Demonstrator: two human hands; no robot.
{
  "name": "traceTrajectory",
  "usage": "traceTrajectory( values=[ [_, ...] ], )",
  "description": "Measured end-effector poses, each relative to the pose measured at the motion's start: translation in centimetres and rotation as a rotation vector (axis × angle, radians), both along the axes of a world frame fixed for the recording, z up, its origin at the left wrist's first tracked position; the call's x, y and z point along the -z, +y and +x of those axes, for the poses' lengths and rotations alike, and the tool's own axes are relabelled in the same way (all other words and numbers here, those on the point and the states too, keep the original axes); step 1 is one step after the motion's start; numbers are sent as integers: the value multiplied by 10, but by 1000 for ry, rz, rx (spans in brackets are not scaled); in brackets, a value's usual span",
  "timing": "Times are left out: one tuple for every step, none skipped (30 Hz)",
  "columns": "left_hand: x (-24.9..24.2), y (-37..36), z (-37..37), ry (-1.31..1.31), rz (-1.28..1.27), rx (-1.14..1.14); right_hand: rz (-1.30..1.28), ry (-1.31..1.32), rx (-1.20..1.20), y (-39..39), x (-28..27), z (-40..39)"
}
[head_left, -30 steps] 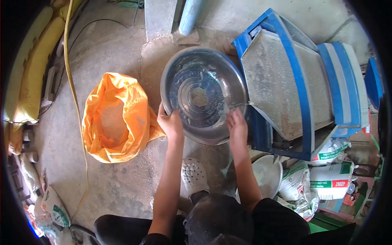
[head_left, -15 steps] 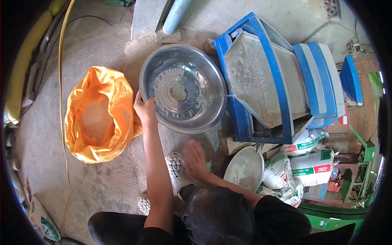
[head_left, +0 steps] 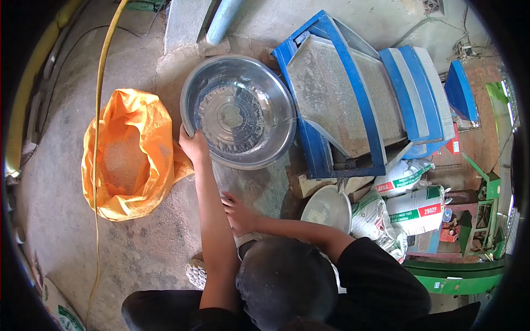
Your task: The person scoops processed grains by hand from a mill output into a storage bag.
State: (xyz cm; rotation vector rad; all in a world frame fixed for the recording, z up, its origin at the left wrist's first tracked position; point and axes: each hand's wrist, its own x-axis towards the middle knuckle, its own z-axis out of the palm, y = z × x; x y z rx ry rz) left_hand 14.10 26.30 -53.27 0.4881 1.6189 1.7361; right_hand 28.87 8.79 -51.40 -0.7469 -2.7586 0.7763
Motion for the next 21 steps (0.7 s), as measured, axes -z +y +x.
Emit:
traceTrajectory(
  values=[
    [-1, 0, 2, 50, -17, -17, 1, -3, 4, 0, 1, 0],
    [-1, -1, 3, 46, -17, -10, -8, -31, 0, -1, 2, 0],
    [-4, -2, 2, 37, -16, -10, -16, -60, -3, -1, 3, -1],
    [-8, -2, 1, 29, -12, -12, -12, -63, 1, -1, 3, -1],
    [-10, -2, 2, 28, -9, -9, 6, -57, 10, -2, 2, -2],
    [-11, -2, 2, 33, -5, -4, 23, -51, 17, -3, 4, -2],
    [-9, -2, 0, 36, -3, -1, 23, -53, 17, -3, 6, -3],
    [-9, -1, -1, 33, -2, -2, 29, -77, 10, -3, 8, -3],
    [-9, -1, -2, 23, -7, 8, 35, -100, 2, -3, 11, -2],
    [-9, -1, -2, 12, -13, 19, 34, -102, 1, -3, 15, -1],
    [-8, -2, -1, 9, -15, 19, 58, -88, -1, -4, 20, -1],
    [-8, -2, -2, 5, -31, 19, 83, -74, -3, -3, 21, -3],
    [-9, -2, -1, 1, -45, 20, 84, -76, -3, -3, 20, -3],
    [-10, -2, 0, -1, -44, 23, 80, -74, -3, -3, 19, -3],
    [-11, -2, 0, 5, -31, 18, 76, -72, -1, -4, 19, -2],
    [-11, -3, 0, 9, -18, 13, 76, -76, 4, -4, 21, -2],
    [-9, -2, 0, 6, -18, 19, 109, -74, 8, -4, 22, -3],
    [-7, -2, 0, 6, -15, 18, 143, -71, 14, -5, 23, -3],
    [-4, -1, 0, 6, -11, 18, 144, -73, 20, -5, 24, -2],
    [0, 1, 1, 5, -11, 25, 142, -90, 15, -5, 25, -2],
    [3, 2, 1, 1, 6, 14, 139, -107, 11, -5, 26, -2]
  ],
)
